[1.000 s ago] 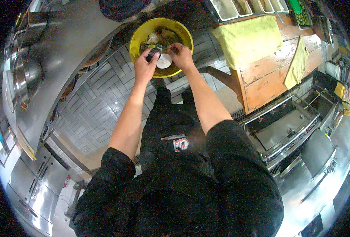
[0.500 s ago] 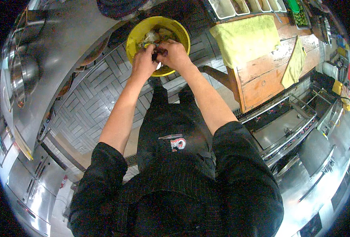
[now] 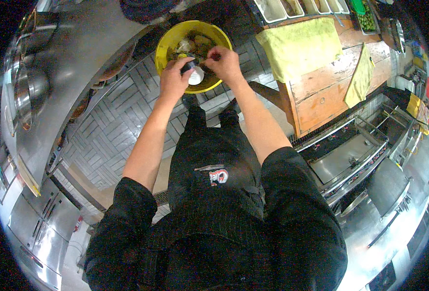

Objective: The person removes a small black cap from a gas line, discards it, and then wraps black tape around the exposed pipe section. They then use a long-handled lighter to ignite the gas line, producing a flame, and finally place the lighter on the counter.

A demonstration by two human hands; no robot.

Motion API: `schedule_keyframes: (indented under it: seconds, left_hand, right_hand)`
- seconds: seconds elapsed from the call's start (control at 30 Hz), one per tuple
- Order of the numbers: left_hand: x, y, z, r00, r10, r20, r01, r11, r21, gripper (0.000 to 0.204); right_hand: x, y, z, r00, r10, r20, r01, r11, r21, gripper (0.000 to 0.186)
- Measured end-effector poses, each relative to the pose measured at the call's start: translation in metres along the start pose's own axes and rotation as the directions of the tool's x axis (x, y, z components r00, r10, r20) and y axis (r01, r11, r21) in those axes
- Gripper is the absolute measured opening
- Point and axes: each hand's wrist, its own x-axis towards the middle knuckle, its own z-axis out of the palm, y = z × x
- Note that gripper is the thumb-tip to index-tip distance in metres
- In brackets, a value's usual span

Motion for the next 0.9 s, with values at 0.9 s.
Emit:
schedule_keyframes:
  seconds: [0.9]
  left_hand:
    - [0.020, -0.071, -0.003, 0.762, -0.622, 0.180, 0.308, 0.104, -0.946, 0.042]
  right_hand:
    - [-0.016, 0.031, -0.003, 0.968, 0.140, -0.210, -0.181, 0.966, -0.187, 0.024]
